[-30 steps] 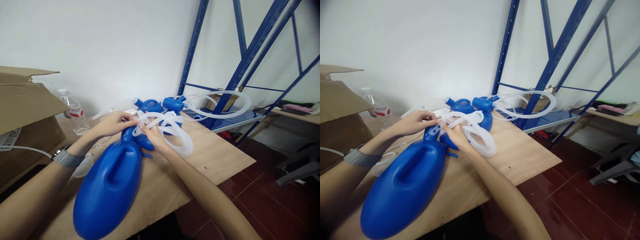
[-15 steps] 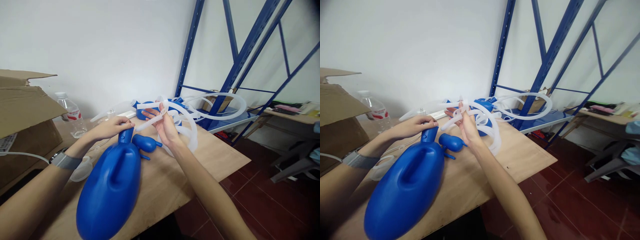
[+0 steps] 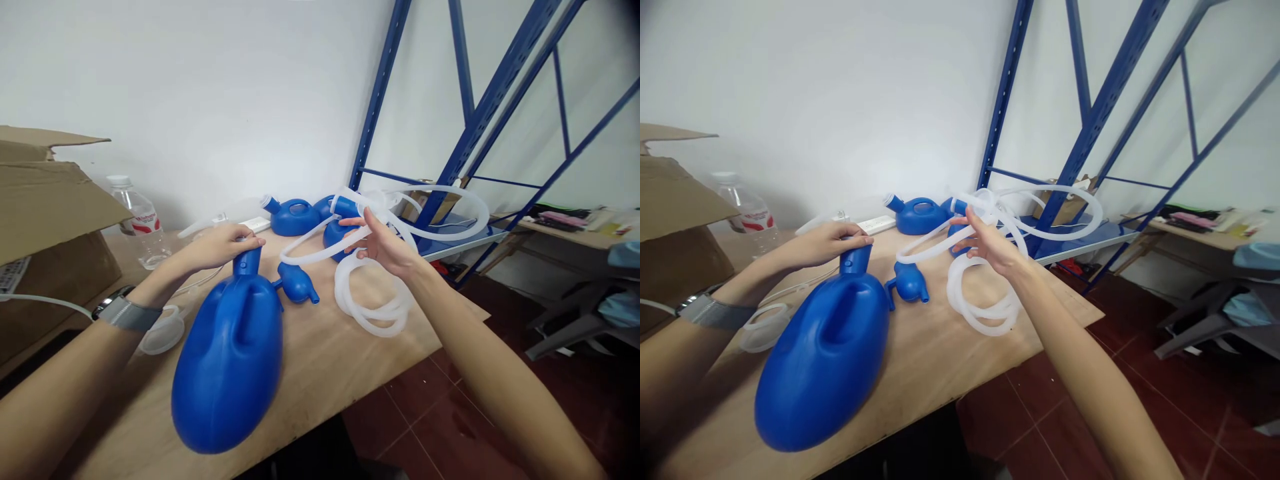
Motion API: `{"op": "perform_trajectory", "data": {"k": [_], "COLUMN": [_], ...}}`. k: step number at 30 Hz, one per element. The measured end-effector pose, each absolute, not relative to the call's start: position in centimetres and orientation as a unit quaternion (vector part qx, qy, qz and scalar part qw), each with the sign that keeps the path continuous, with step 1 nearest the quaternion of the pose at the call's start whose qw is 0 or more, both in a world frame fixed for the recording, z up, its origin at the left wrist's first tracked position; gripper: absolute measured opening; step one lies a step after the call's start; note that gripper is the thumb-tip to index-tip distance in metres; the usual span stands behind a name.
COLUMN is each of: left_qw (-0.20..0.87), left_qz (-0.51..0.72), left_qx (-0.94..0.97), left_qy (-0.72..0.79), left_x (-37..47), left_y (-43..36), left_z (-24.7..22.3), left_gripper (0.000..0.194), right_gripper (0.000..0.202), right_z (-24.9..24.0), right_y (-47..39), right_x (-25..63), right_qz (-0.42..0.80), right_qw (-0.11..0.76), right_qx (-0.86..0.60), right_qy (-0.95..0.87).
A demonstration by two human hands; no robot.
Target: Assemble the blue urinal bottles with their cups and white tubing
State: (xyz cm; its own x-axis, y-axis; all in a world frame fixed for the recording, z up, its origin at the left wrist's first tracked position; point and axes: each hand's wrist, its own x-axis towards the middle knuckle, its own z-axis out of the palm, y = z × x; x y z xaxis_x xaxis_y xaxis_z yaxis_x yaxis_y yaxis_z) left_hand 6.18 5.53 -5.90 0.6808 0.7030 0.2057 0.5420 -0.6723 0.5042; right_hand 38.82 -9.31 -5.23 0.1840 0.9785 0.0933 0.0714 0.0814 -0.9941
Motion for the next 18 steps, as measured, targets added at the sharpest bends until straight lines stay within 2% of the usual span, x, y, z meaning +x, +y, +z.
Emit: {"op": "perform_trajectory", "data": {"k": [8, 10, 13, 16, 18], "left_qw": [0.196, 0.188, 0.181, 0.179, 0.180], "left_qz": [0.205, 0.212, 0.209, 0.207, 0.212], "left_qx": [0.889, 0.888, 0.888, 0.886, 0.882], "left_qy": [0.360, 0.362, 0.367, 0.373, 0.381], "left_x": [6.1, 6.1, 6.0, 5.9, 5.9], "left_y": [5.6, 5.7, 5.7, 5.7, 5.6], "left_z": [-6.1, -6.1, -6.0, -5.9, -5.8], "left_gripper": [0.059, 0.058, 0.057, 0.055, 0.055], "right_gripper": [0.071, 0.079, 0.090, 0.094, 0.094], "right_z": [-9.5, -10.2, -10.4, -9.7, -8.9], "right_y": [-6.1, -5.7, -5.9, -6.7, -7.5], "right_x": [41.4, 41.4, 40.5, 39.3, 38.9], "right_qz": [0.237, 0.211, 0.238, 0.273, 0.268], "right_qw": [0.508, 0.450, 0.320, 0.208, 0.163], "right_qx": [-0.644, -0.690, -0.737, -0.761, -0.780], "right_qy": [-0.521, -0.527, -0.546, -0.551, -0.541]}}
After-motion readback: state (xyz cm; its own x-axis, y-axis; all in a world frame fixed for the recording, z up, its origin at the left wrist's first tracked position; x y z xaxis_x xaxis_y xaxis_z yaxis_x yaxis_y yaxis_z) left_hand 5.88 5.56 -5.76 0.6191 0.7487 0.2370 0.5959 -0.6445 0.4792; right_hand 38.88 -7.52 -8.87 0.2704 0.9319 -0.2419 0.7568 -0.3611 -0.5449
